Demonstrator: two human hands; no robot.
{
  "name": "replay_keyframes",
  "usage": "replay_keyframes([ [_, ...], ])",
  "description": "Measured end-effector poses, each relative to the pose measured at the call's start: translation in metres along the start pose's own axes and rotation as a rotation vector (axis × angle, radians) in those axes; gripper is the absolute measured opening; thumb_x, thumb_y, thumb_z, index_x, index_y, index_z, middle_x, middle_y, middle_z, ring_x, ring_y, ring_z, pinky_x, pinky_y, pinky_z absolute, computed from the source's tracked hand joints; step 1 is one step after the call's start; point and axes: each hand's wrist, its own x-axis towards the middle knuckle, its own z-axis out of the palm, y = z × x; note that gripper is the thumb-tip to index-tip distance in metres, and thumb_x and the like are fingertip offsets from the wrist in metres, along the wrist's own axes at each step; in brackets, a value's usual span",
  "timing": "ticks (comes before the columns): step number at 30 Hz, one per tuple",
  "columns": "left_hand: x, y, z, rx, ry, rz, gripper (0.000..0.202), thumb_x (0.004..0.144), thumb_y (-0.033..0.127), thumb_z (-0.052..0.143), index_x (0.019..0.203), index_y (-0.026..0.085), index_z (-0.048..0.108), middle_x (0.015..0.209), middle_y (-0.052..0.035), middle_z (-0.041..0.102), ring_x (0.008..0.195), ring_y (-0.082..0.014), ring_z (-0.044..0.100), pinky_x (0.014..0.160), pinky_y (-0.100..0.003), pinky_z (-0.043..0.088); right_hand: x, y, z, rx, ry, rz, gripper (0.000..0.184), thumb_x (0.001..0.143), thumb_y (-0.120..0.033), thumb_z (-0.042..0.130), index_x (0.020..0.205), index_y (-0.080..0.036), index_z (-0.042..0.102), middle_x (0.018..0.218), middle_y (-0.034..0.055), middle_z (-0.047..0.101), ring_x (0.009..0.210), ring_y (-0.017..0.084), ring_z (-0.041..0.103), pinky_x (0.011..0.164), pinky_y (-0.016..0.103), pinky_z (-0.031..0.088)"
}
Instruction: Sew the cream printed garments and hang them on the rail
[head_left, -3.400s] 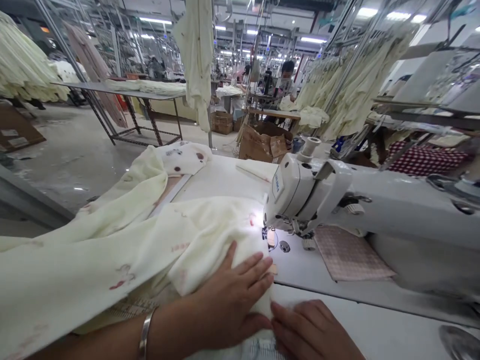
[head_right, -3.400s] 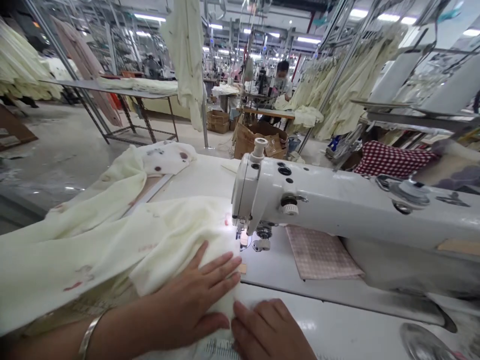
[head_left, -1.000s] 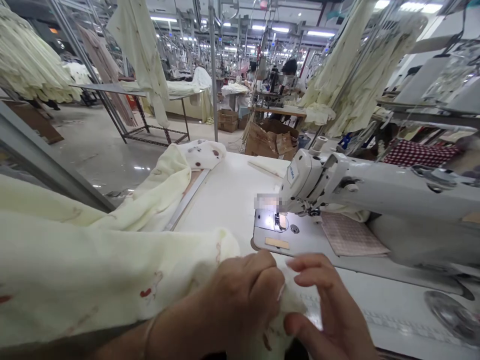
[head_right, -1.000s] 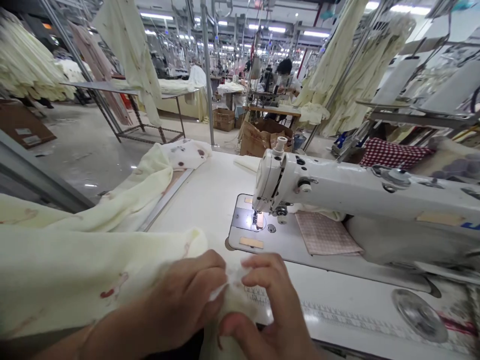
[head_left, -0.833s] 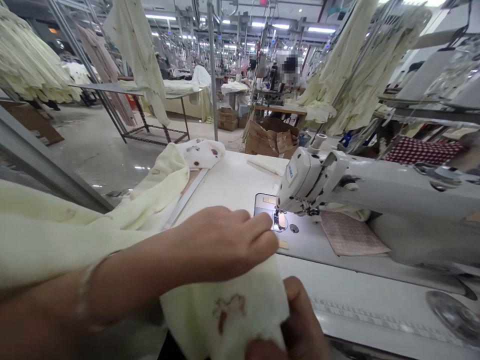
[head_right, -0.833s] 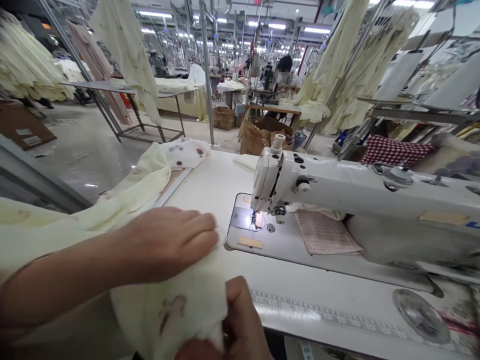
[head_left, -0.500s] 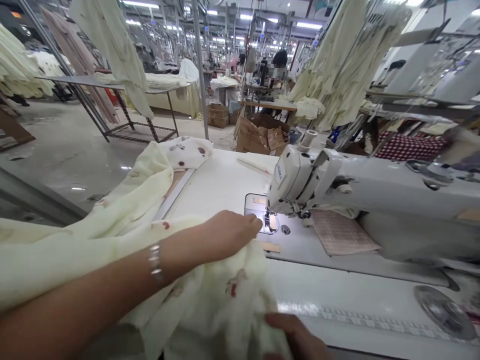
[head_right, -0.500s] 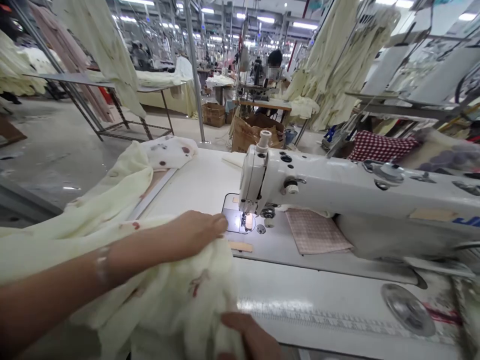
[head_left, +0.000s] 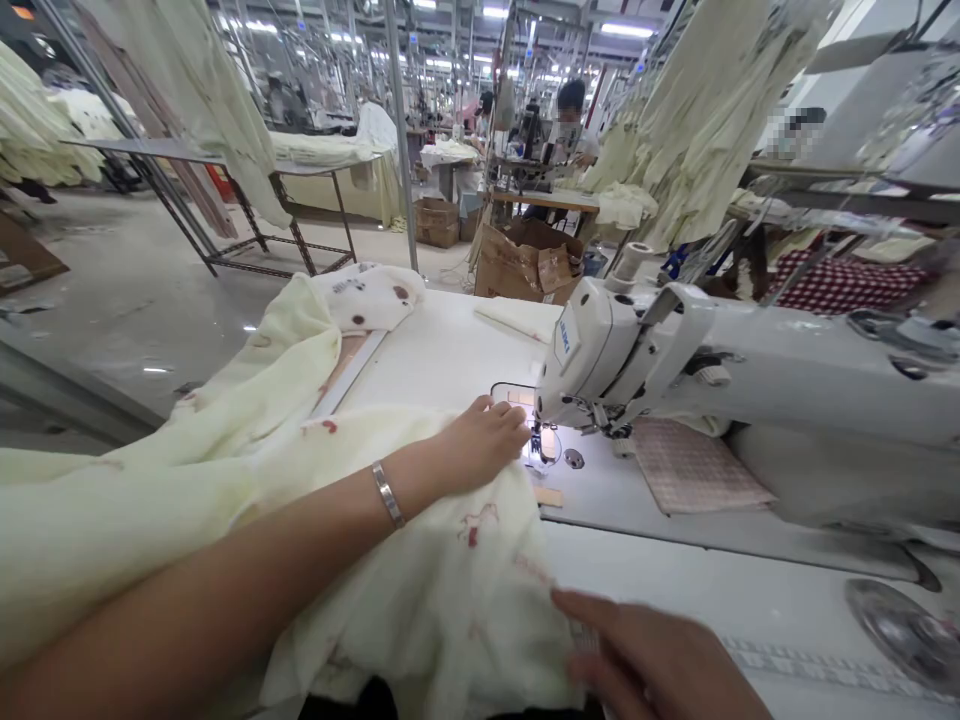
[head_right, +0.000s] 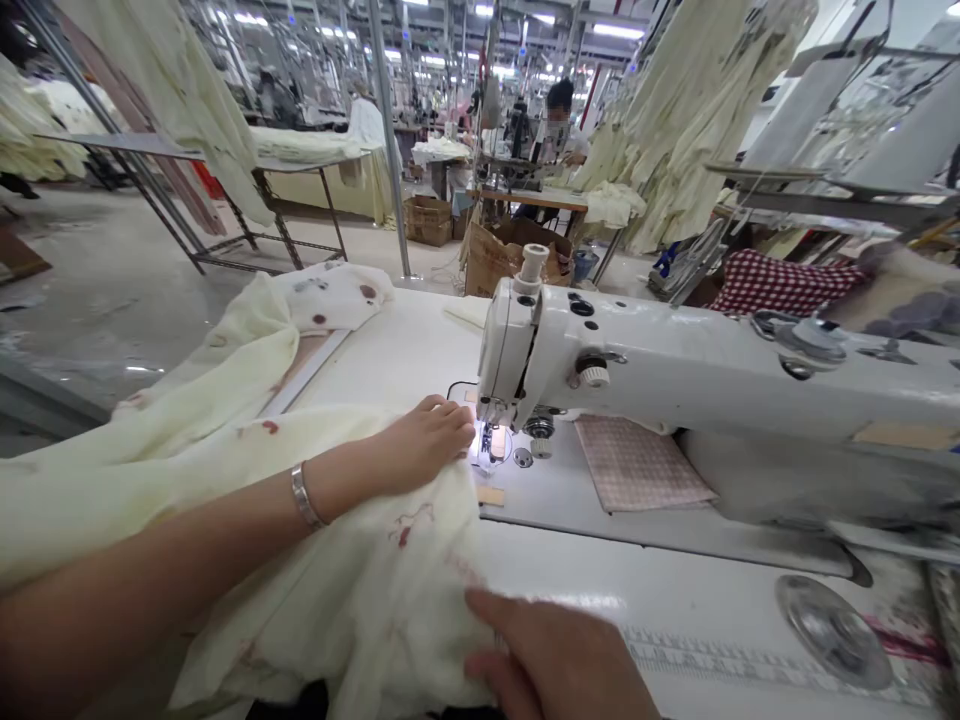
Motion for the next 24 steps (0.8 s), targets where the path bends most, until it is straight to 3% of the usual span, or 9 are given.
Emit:
replay_keyframes([
  [4, -0.001, 0.001, -0.005, -0.061, 0.057, -0.173, 0.008, 0.089, 0.019, 0.045, 0.092, 0.015, 0.051, 0.104, -0.0082, 0.053, 0.095, -0.021, 0.049, 0.093, -0.042, 0.031, 0.051, 0.012, -0.001, -0.395, 0.015, -0.151, 0.029, 0.085, -0.017, 0.042, 0.109, -0.021, 0.058, 0.081, 0.0028, 0.07, 0.068, 0.02, 0.065, 0.057, 0.029, 0.046],
  [7, -0.003, 0.012, -0.022, -0.088, 0.142, -0.406, 0.01, 0.086, 0.02, 0.049, 0.095, 0.014, 0.049, 0.1, -0.0102, 0.054, 0.096, -0.0256, 0.047, 0.088, -0.047, 0.033, 0.069, 0.018, 0.002, -0.452, 0.004, -0.193, 0.027, 0.084, -0.014, 0.041, 0.101, -0.02, 0.061, 0.071, 0.0006, 0.067, 0.061, 0.018, 0.062, 0.052, 0.028, 0.039],
  [9, -0.009, 0.026, -0.032, -0.166, 0.21, -0.498, 0.008, 0.085, 0.013, 0.046, 0.092, 0.015, 0.048, 0.094, -0.008, 0.054, 0.09, -0.0237, 0.048, 0.08, -0.041, 0.038, 0.074, 0.022, 0.002, -0.456, 0.004, -0.23, 0.026, 0.084, -0.014, 0.04, 0.1, -0.018, 0.06, 0.068, 0.0012, 0.065, 0.059, 0.017, 0.06, 0.051, 0.028, 0.036],
  [13, -0.023, 0.052, -0.024, -0.345, 0.177, -0.428, 0.013, 0.083, 0.008, 0.043, 0.089, 0.017, 0.05, 0.09, -0.0042, 0.055, 0.085, -0.0193, 0.05, 0.077, -0.033, 0.042, 0.08, 0.033, -0.003, -0.475, -0.02, -0.33, 0.024, 0.084, -0.013, 0.039, 0.084, -0.017, 0.063, 0.063, 0.0017, 0.061, 0.056, 0.016, 0.054, 0.053, 0.028, 0.032],
  [15, -0.029, 0.057, -0.009, -0.322, 0.148, -0.351, 0.01, 0.086, 0.014, 0.045, 0.092, 0.015, 0.052, 0.101, -0.0065, 0.056, 0.098, -0.0209, 0.049, 0.088, -0.036, 0.04, 0.082, 0.039, -0.006, -0.481, -0.03, -0.362, 0.026, 0.084, -0.012, 0.038, 0.074, -0.018, 0.062, 0.06, 0.0022, 0.06, 0.055, 0.015, 0.053, 0.053, 0.028, 0.031],
  [18, -0.037, 0.062, 0.006, -0.209, 0.151, -0.242, 0.018, 0.09, 0.026, 0.046, 0.102, 0.015, 0.052, 0.125, -0.0106, 0.048, 0.122, -0.0258, 0.038, 0.105, -0.046, 0.025, 0.079, 0.044, -0.012, -0.464, -0.044, -0.36, 0.028, 0.085, -0.015, 0.039, 0.07, -0.02, 0.062, 0.059, 0.0005, 0.059, 0.055, 0.014, 0.053, 0.053, 0.027, 0.031],
  [21, -0.045, 0.07, 0.007, -0.182, 0.125, -0.231, 0.023, 0.09, 0.033, 0.046, 0.107, 0.019, 0.052, 0.135, -0.0113, 0.041, 0.13, -0.0289, 0.03, 0.106, -0.054, 0.018, 0.077, 0.048, -0.017, -0.426, -0.001, -0.278, 0.024, 0.087, -0.022, 0.04, 0.079, -0.023, 0.062, 0.06, -0.0022, 0.06, 0.055, 0.012, 0.054, 0.053, 0.025, 0.034],
  [24, -0.049, 0.072, 0.003, -0.23, 0.089, -0.238, 0.032, 0.09, 0.04, 0.043, 0.112, 0.019, 0.05, 0.137, -0.0131, 0.039, 0.131, -0.0297, 0.027, 0.106, -0.056, 0.017, 0.083, 0.056, -0.017, -0.423, 0.097, -0.137, 0.021, 0.088, -0.031, 0.043, 0.091, -0.023, 0.061, 0.057, -0.0034, 0.06, 0.049, 0.012, 0.054, 0.047, 0.023, 0.033],
])
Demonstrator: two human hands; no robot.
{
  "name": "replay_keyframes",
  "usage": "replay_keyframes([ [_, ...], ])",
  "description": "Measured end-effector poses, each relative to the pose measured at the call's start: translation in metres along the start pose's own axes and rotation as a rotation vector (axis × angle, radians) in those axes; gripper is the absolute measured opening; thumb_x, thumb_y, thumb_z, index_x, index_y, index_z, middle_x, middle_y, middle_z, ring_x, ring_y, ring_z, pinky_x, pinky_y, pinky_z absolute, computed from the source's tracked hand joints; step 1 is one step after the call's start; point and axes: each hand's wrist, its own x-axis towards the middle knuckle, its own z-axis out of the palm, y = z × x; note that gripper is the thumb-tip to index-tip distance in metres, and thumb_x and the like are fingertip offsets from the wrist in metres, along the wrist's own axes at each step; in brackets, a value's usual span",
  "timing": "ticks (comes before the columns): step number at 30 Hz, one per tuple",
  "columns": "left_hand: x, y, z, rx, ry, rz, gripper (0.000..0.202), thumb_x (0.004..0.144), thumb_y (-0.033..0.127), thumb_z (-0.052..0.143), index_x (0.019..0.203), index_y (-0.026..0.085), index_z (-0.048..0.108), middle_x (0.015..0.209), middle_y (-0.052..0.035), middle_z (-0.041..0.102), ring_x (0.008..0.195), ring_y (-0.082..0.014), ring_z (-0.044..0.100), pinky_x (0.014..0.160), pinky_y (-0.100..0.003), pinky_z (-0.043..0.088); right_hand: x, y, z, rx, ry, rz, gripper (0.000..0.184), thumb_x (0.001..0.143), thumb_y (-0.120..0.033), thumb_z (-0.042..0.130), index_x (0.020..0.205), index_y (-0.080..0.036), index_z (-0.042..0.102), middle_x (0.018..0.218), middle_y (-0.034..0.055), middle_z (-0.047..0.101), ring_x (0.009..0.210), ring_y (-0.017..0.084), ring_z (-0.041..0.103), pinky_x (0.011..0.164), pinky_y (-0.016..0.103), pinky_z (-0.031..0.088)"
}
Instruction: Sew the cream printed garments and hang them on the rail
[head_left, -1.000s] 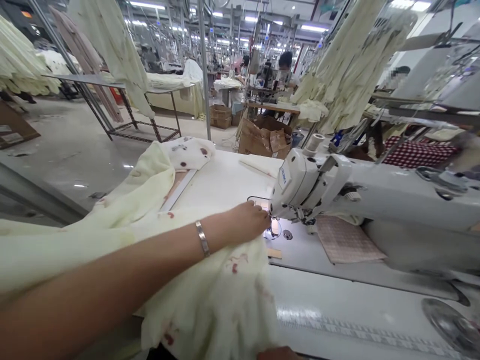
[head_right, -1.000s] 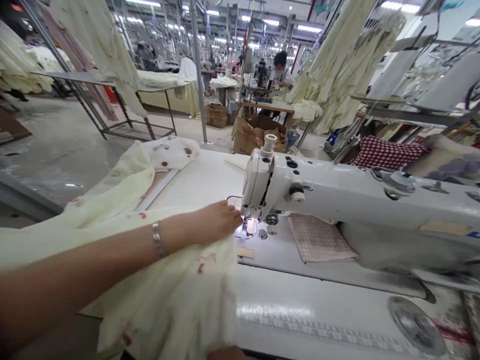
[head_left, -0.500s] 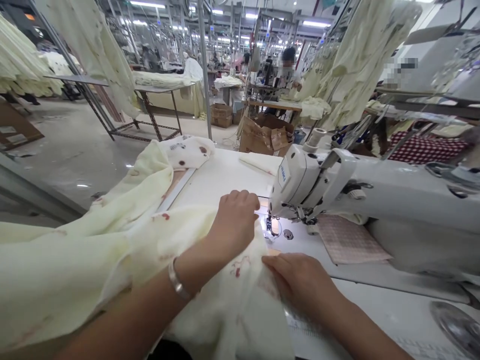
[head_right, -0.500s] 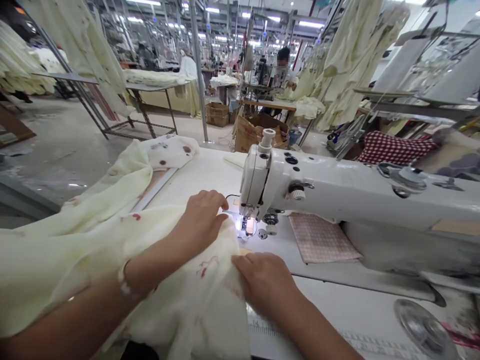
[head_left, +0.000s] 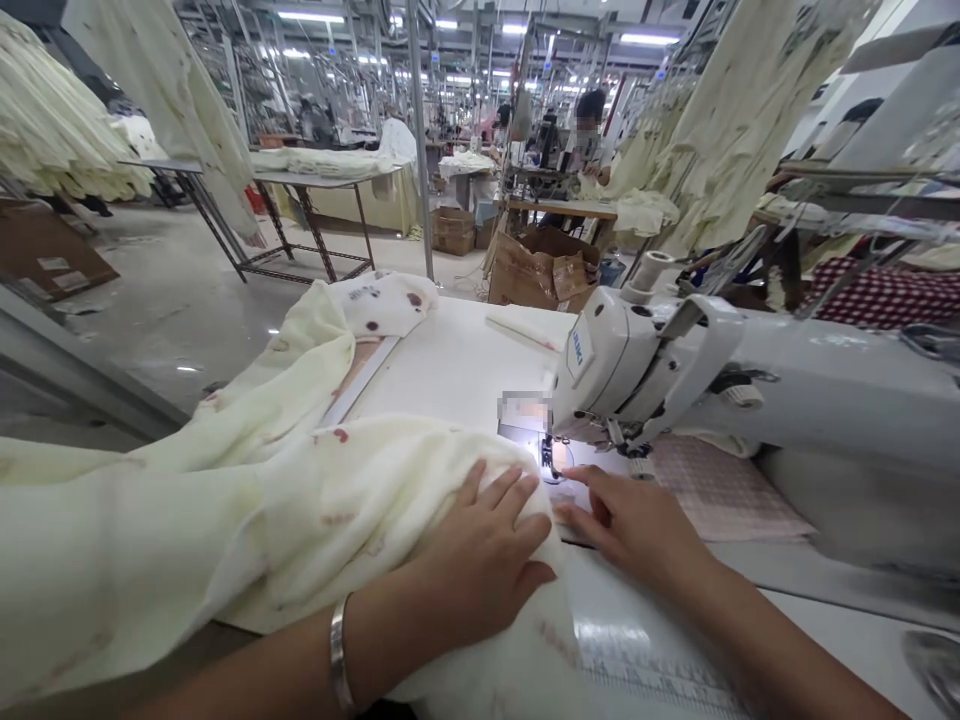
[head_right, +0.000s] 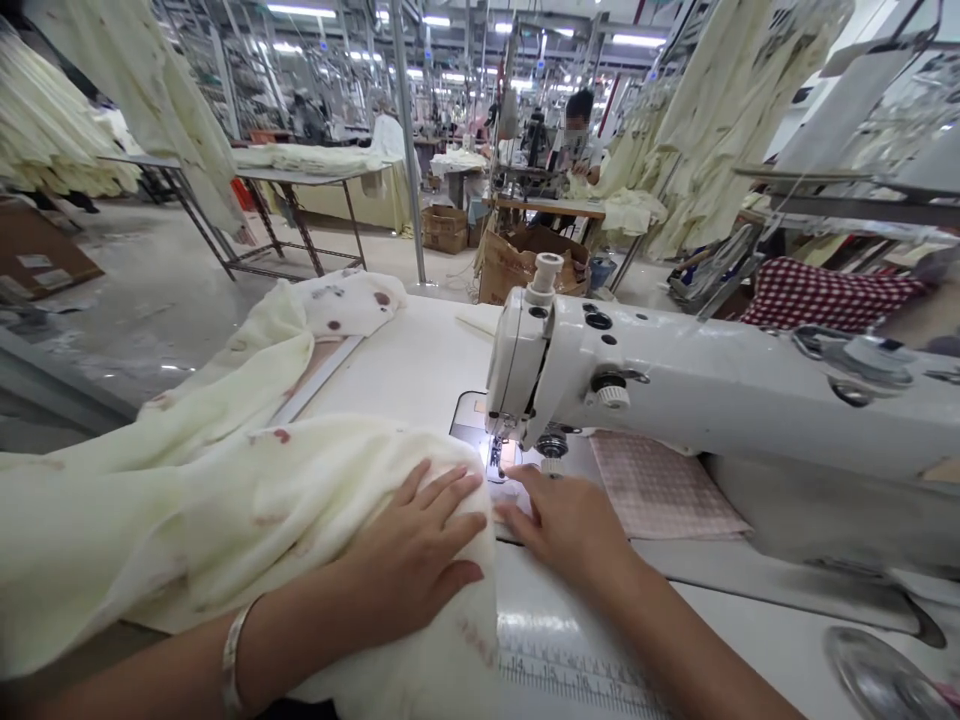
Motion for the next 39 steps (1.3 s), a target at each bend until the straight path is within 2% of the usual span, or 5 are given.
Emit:
replay_keyframes([
  [4, 0.009, -0.014, -0.003, -0.032, -0.016, 0.049, 0.05, 0.089, 0.046, 0.041, 0.126, 0.013, 0.041, 0.14, -0.0178, 0.033, 0.133, -0.0305, 0.024, 0.108, -0.053, 0.016, 0.005, 0.016, 0.015, -0.036, 0.06, 0.082, 0.03, 0.089, -0.032, 0.037, 0.072, -0.022, 0.06, 0.061, -0.0006, 0.063, 0.053, 0.013, 0.057, 0.045, 0.023, 0.031],
  [17, 0.041, -0.044, -0.007, -0.043, -0.05, 0.17, 0.047, 0.088, 0.047, 0.042, 0.125, 0.016, 0.042, 0.138, -0.0165, 0.034, 0.132, -0.0316, 0.024, 0.106, -0.053, 0.019, 0.008, 0.049, 0.033, -0.077, 0.197, 0.153, 0.032, 0.089, -0.03, 0.036, 0.074, -0.023, 0.064, 0.072, 0.0058, 0.067, 0.064, 0.021, 0.062, 0.054, 0.033, 0.045],
  [22, 0.035, -0.026, -0.008, -0.074, -0.043, 0.137, 0.012, 0.086, 0.015, 0.046, 0.091, 0.016, 0.056, 0.111, -0.0071, 0.055, 0.107, -0.0209, 0.049, 0.105, -0.045, 0.024, -0.003, 0.018, 0.013, -0.03, 0.228, -0.052, 0.021, 0.088, -0.028, 0.044, 0.093, -0.021, 0.064, 0.079, 0.0054, 0.067, 0.067, 0.018, 0.061, 0.058, 0.03, 0.045],
  [27, 0.026, -0.026, 0.002, -0.131, -0.023, 0.232, 0.019, 0.084, 0.006, 0.043, 0.093, 0.017, 0.056, 0.11, -0.0051, 0.055, 0.099, -0.018, 0.05, 0.102, -0.043, 0.027, -0.022, -0.028, 0.0, 0.261, 0.128, -0.468, 0.016, 0.088, -0.021, 0.049, 0.098, -0.016, 0.061, 0.098, 0.0049, 0.067, 0.096, 0.017, 0.058, 0.082, 0.031, 0.045],
  [39, 0.069, -0.073, -0.007, -0.095, 0.004, 0.341, 0.021, 0.092, 0.012, 0.038, 0.088, 0.016, 0.058, 0.104, -0.0053, 0.057, 0.097, -0.0149, 0.05, 0.09, -0.032, 0.033, 0.005, -0.007, 0.011, 0.197, 0.212, -0.405, 0.016, 0.084, -0.009, 0.052, 0.097, -0.013, 0.061, 0.098, 0.0074, 0.066, 0.097, 0.02, 0.057, 0.079, 0.034, 0.046],
])
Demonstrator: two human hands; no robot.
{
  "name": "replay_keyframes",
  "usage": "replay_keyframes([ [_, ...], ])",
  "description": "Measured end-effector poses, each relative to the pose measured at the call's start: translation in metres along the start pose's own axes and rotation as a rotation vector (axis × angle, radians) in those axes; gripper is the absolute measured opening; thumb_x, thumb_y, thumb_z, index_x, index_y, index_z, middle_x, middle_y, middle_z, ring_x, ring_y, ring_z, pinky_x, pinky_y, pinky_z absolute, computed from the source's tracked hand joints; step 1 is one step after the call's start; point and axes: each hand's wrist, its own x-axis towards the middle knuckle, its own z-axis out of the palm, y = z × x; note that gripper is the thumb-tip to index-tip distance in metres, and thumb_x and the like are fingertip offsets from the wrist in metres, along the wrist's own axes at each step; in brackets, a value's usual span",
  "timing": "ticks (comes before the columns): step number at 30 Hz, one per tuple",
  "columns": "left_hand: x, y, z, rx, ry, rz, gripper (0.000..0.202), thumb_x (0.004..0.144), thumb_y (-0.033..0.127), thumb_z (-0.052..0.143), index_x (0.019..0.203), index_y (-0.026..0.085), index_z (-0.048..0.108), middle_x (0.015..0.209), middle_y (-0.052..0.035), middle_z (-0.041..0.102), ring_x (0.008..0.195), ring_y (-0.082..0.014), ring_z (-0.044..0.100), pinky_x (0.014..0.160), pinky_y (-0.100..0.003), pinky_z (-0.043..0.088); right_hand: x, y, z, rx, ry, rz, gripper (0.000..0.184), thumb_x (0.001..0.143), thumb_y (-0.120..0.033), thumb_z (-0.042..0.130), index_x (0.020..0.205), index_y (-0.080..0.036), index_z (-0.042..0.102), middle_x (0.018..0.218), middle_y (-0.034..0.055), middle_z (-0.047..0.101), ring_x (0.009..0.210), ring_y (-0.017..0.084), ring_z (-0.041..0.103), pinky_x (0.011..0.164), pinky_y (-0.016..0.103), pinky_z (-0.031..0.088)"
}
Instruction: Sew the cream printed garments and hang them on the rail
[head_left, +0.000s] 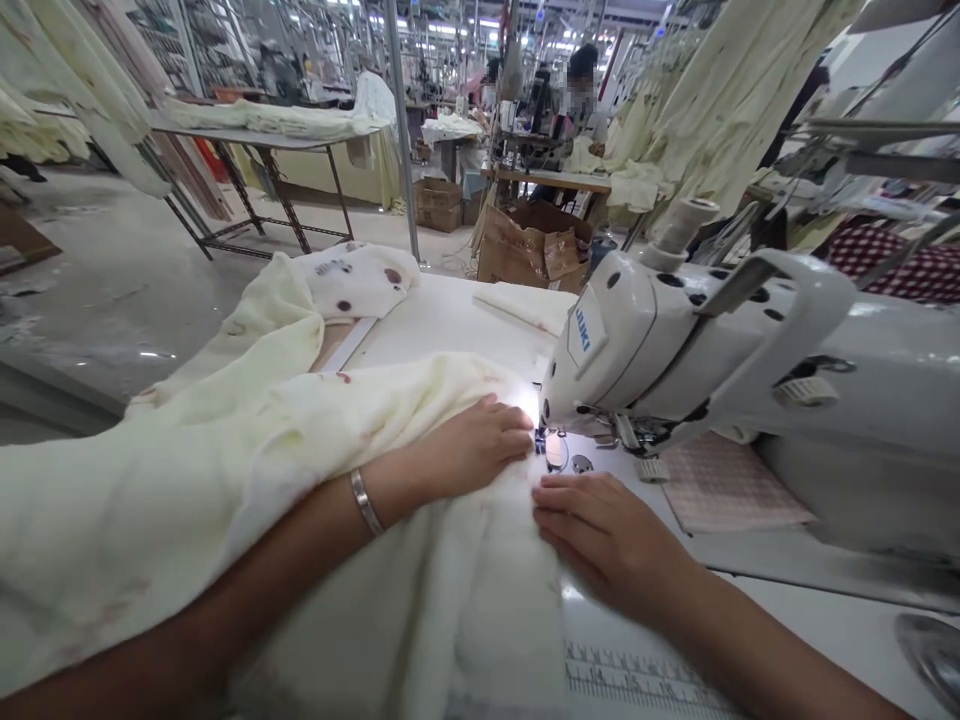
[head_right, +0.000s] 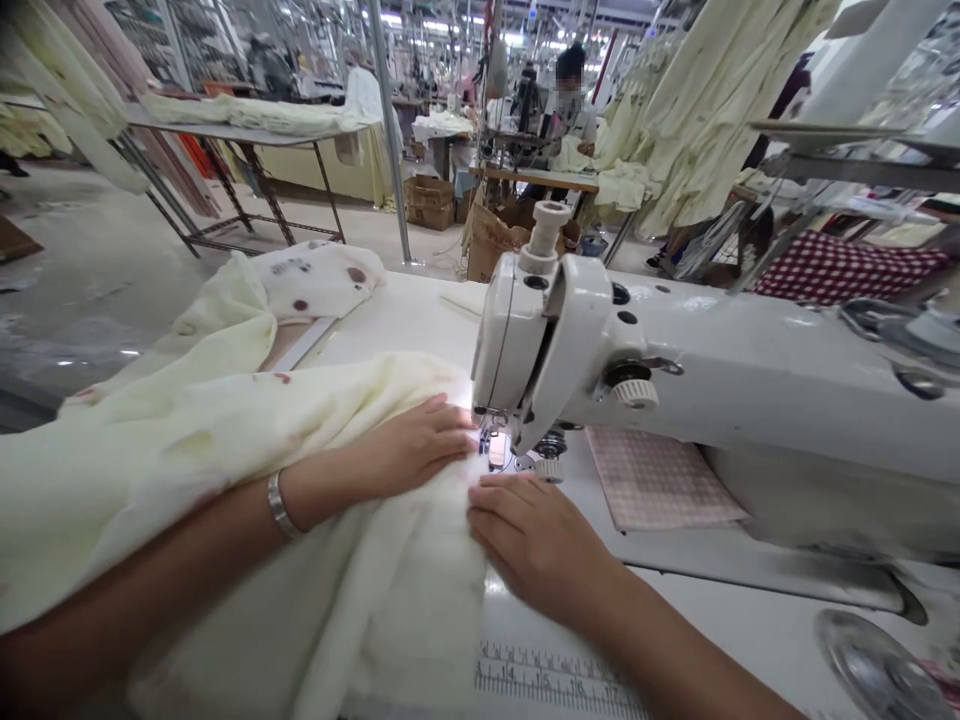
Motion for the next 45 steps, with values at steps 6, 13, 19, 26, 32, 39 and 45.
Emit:
replay_keyframes([
  [6, 0.011, -0.002, -0.004, -0.011, 0.009, -0.133, 0.02, 0.089, 0.012, 0.04, 0.074, 0.017, 0.053, 0.089, -0.0003, 0.057, 0.082, -0.0124, 0.05, 0.082, -0.03, 0.036, -0.004, 0.004, 0.002, -0.089, -0.032, 0.286, 0.014, 0.086, -0.03, 0.054, 0.09, -0.017, 0.057, 0.083, 0.0068, 0.06, 0.075, 0.02, 0.055, 0.068, 0.036, 0.041],
  [13, 0.011, 0.021, 0.0, 0.038, -0.007, -0.474, 0.029, 0.087, 0.012, 0.037, 0.115, 0.013, 0.044, 0.126, -0.0128, 0.049, 0.119, -0.0261, 0.042, 0.1, -0.052, 0.028, -0.003, -0.005, 0.009, -0.083, -0.09, 0.4, 0.018, 0.088, -0.029, 0.049, 0.074, -0.019, 0.05, 0.073, 0.0018, 0.056, 0.067, 0.015, 0.056, 0.062, 0.03, 0.041],
  [19, 0.024, -0.013, 0.009, 0.027, 0.003, -0.38, 0.046, 0.092, 0.024, 0.032, 0.134, 0.006, 0.027, 0.141, -0.0193, 0.033, 0.133, -0.0287, 0.026, 0.106, -0.053, 0.023, -0.015, 0.028, 0.007, -0.234, 0.038, 0.382, 0.017, 0.087, -0.025, 0.045, 0.074, -0.022, 0.055, 0.069, 0.0026, 0.062, 0.063, 0.018, 0.06, 0.053, 0.029, 0.045],
  [26, 0.059, -0.035, -0.012, 0.045, 0.101, -0.409, 0.026, 0.084, 0.01, 0.04, 0.108, 0.01, 0.05, 0.121, -0.0152, 0.051, 0.12, -0.0243, 0.041, 0.103, -0.041, 0.031, -0.018, 0.022, -0.005, -0.265, 0.055, 0.253, 0.022, 0.085, -0.02, 0.051, 0.105, -0.025, 0.059, 0.102, 0.0062, 0.065, 0.088, 0.021, 0.063, 0.064, 0.031, 0.052],
  [32, -0.022, 0.065, -0.018, -0.09, 0.103, -0.429, 0.034, 0.074, 0.023, 0.054, 0.106, 0.014, 0.047, 0.112, -0.0121, 0.049, 0.105, -0.0256, 0.045, 0.093, -0.045, 0.041, 0.001, -0.01, -0.003, -0.041, -0.101, 0.129, 0.023, 0.088, -0.029, 0.051, 0.106, -0.016, 0.057, 0.091, 0.0091, 0.061, 0.084, 0.02, 0.056, 0.07, 0.037, 0.048],
  [39, -0.038, 0.06, -0.01, 0.08, 0.072, -0.293, 0.019, 0.087, 0.011, 0.039, 0.075, 0.016, 0.053, 0.076, -0.0033, 0.055, 0.076, -0.0172, 0.05, 0.083, -0.037, 0.044, 0.001, -0.017, -0.002, -0.002, -0.188, 0.17, 0.03, 0.087, -0.036, 0.05, 0.113, -0.022, 0.054, 0.099, 0.0096, 0.054, 0.09, 0.023, 0.048, 0.076, 0.043, 0.04],
  [45, -0.045, 0.073, -0.024, -0.149, 0.067, -0.424, 0.032, 0.081, 0.03, 0.058, 0.108, 0.015, 0.049, 0.095, -0.0058, 0.059, 0.087, -0.0196, 0.054, 0.078, -0.032, 0.048, 0.003, -0.016, -0.003, 0.109, -0.069, 0.257, 0.013, 0.086, -0.012, 0.042, 0.087, -0.016, 0.055, 0.081, 0.0055, 0.057, 0.076, 0.017, 0.047, 0.065, 0.033, 0.036],
])
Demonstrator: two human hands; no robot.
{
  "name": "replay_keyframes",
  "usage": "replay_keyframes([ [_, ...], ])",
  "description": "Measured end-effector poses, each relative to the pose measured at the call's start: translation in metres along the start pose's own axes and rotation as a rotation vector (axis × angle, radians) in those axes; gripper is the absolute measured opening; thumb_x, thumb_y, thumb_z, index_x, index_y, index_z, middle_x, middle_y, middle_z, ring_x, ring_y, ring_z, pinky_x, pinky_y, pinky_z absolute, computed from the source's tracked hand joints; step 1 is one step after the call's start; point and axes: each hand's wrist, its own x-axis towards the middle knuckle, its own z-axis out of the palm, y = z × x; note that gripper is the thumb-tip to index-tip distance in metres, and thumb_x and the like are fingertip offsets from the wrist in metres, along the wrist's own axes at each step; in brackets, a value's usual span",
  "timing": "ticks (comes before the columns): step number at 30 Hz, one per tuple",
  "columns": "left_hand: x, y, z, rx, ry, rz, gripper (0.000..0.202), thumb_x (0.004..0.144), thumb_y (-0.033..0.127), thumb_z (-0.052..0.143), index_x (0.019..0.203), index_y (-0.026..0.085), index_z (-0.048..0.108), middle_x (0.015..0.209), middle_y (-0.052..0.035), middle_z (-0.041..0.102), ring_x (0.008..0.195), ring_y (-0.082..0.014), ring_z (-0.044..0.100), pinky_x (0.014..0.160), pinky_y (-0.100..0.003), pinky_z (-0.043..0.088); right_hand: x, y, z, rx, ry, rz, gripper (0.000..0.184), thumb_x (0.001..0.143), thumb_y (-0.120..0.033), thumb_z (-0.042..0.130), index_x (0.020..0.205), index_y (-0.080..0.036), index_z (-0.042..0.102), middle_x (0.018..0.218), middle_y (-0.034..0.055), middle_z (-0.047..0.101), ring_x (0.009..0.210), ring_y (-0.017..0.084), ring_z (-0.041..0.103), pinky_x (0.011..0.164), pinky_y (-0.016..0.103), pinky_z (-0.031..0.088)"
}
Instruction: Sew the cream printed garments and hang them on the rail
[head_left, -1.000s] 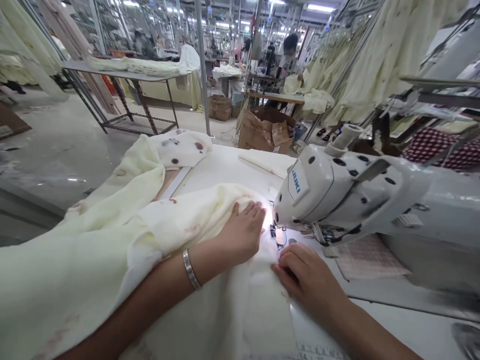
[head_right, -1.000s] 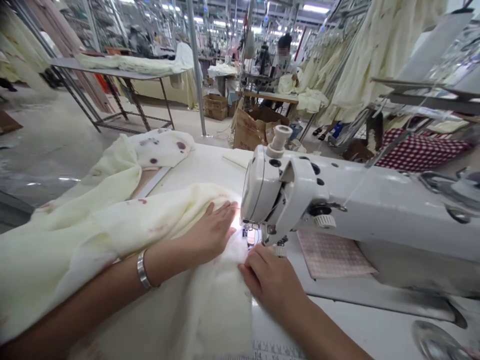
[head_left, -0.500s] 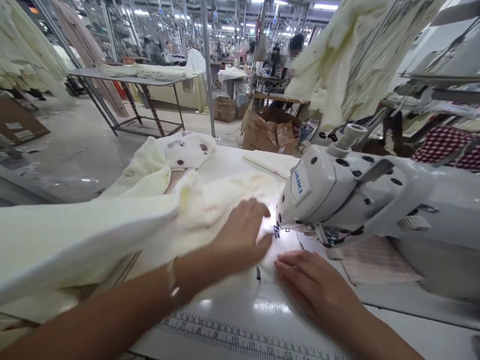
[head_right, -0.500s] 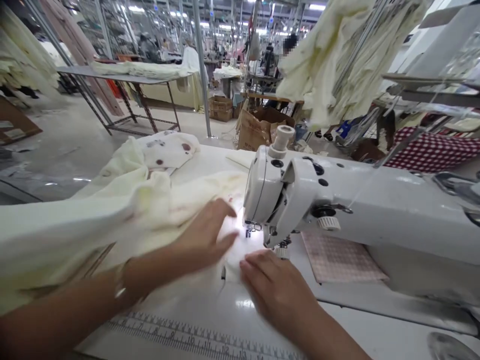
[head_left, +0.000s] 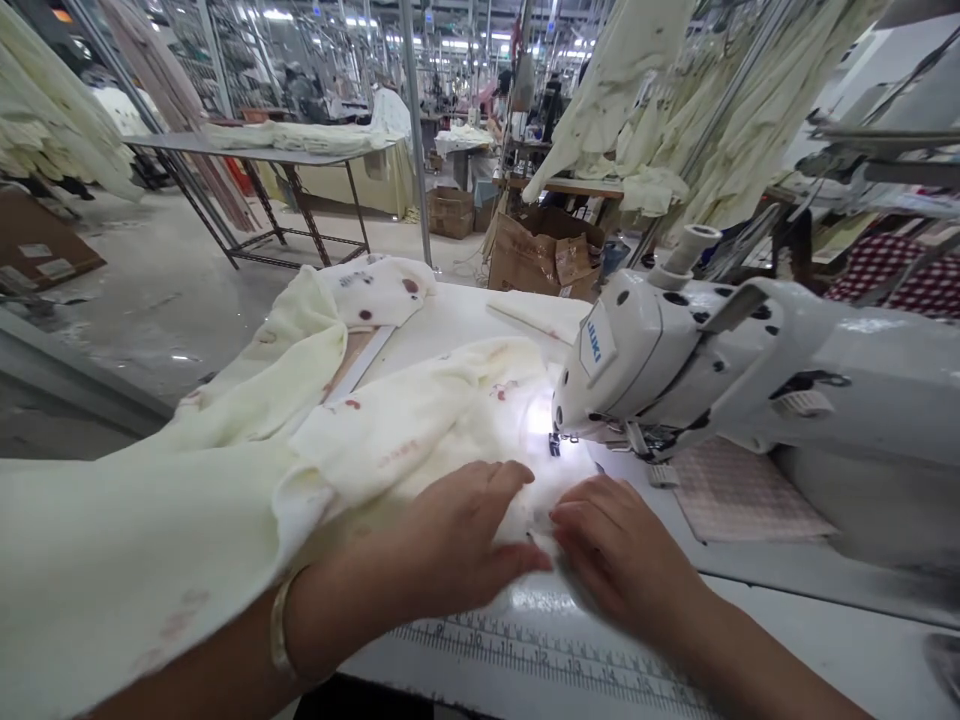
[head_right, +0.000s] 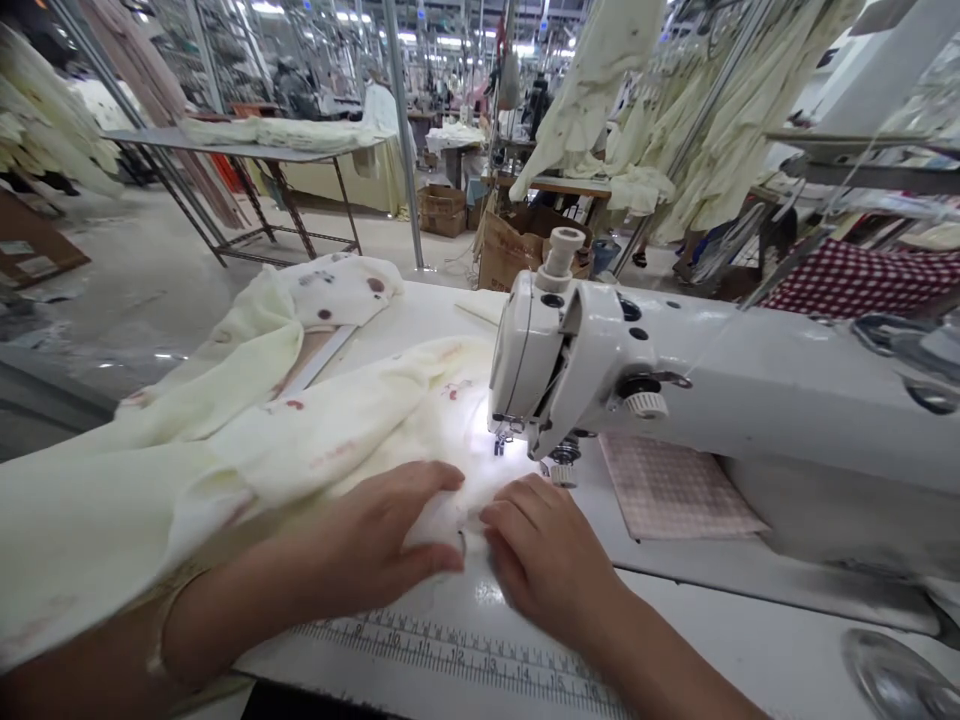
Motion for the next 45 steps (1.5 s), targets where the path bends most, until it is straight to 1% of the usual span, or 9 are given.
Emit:
replay_keyframes([
  [2, -0.007, 0.003, 0.0, 0.063, -0.081, 0.052, 0.041, 0.075, 0.019, 0.059, 0.114, 0.016, 0.045, 0.104, -0.0067, 0.056, 0.096, -0.0215, 0.051, 0.085, -0.036, 0.045, 0.002, 0.002, 0.0, 0.012, -0.012, -0.008, 0.013, 0.086, -0.012, 0.043, 0.086, -0.016, 0.055, 0.081, 0.0054, 0.057, 0.076, 0.017, 0.047, 0.065, 0.033, 0.036],
  [6, -0.003, 0.007, 0.001, 0.218, -0.112, 0.082, 0.022, 0.075, -0.001, 0.041, 0.085, 0.015, 0.052, 0.09, -0.0056, 0.055, 0.086, -0.0192, 0.05, 0.083, -0.036, 0.043, 0.003, 0.002, 0.002, -0.001, -0.039, -0.076, 0.016, 0.086, -0.012, 0.045, 0.092, -0.017, 0.059, 0.083, 0.0052, 0.056, 0.077, 0.017, 0.046, 0.067, 0.033, 0.036],
  [12, 0.013, 0.013, 0.003, 0.087, 0.014, 0.03, 0.024, 0.092, 0.021, 0.037, 0.073, 0.014, 0.05, 0.078, -0.0044, 0.054, 0.074, -0.0166, 0.047, 0.067, -0.03, 0.044, 0.001, -0.001, 0.009, -0.021, 0.073, 0.027, 0.009, 0.086, -0.021, 0.048, 0.08, -0.016, 0.053, 0.072, 0.0031, 0.054, 0.068, 0.016, 0.048, 0.061, 0.031, 0.038],
  [17, 0.009, 0.009, 0.022, 0.152, -0.046, 0.106, 0.021, 0.091, 0.023, 0.039, 0.079, 0.014, 0.054, 0.085, -0.0065, 0.055, 0.084, -0.0201, 0.049, 0.077, -0.037, 0.044, 0.0, 0.004, 0.006, -0.061, 0.165, -0.054, 0.009, 0.085, -0.015, 0.048, 0.089, -0.017, 0.056, 0.074, 0.0024, 0.06, 0.069, 0.015, 0.051, 0.062, 0.029, 0.04],
  [21, 0.004, 0.009, 0.025, 0.25, -0.086, 0.11, 0.014, 0.085, 0.028, 0.052, 0.089, 0.014, 0.055, 0.101, -0.0096, 0.056, 0.097, -0.0249, 0.05, 0.089, -0.047, 0.041, -0.002, 0.01, 0.0, -0.097, 0.096, -0.188, 0.014, 0.084, -0.01, 0.048, 0.081, -0.017, 0.059, 0.071, 0.0022, 0.059, 0.066, 0.013, 0.049, 0.06, 0.028, 0.036],
  [25, 0.003, 0.022, 0.017, 0.269, -0.116, 0.04, 0.02, 0.086, 0.034, 0.052, 0.092, 0.015, 0.055, 0.105, -0.01, 0.055, 0.102, -0.0265, 0.05, 0.097, -0.055, 0.033, -0.007, 0.012, 0.001, -0.112, 0.021, -0.189, 0.013, 0.085, -0.01, 0.048, 0.084, -0.015, 0.06, 0.071, 0.0035, 0.057, 0.066, 0.014, 0.048, 0.059, 0.028, 0.035],
  [29, 0.006, 0.035, 0.026, 0.221, -0.05, -0.02, 0.014, 0.086, 0.026, 0.046, 0.094, 0.015, 0.05, 0.101, -0.0094, 0.053, 0.101, -0.0244, 0.049, 0.102, -0.052, 0.028, -0.011, 0.009, 0.003, -0.023, 0.057, -0.138, 0.01, 0.083, -0.013, 0.051, 0.083, -0.016, 0.06, 0.074, 0.004, 0.057, 0.067, 0.014, 0.049, 0.06, 0.029, 0.037],
  [34, 0.009, 0.036, 0.046, 0.311, 0.001, -0.032, 0.017, 0.082, 0.02, 0.043, 0.098, 0.014, 0.045, 0.109, -0.0151, 0.05, 0.107, -0.0309, 0.045, 0.096, -0.057, 0.032, -0.014, 0.01, 0.0, -0.072, 0.097, -0.136, 0.011, 0.081, -0.011, 0.051, 0.074, -0.016, 0.057, 0.068, 0.0021, 0.057, 0.065, 0.014, 0.049, 0.06, 0.029, 0.036],
  [45, 0.015, 0.039, 0.046, 0.389, 0.032, -0.025, 0.007, 0.078, 0.014, 0.04, 0.083, 0.016, 0.045, 0.092, -0.0108, 0.053, 0.092, -0.0276, 0.052, 0.091, -0.057, 0.038, -0.012, 0.012, -0.004, -0.09, 0.116, -0.109, 0.014, 0.08, -0.009, 0.046, 0.071, -0.016, 0.055, 0.065, 0.0021, 0.055, 0.063, 0.013, 0.046, 0.058, 0.027, 0.036],
])
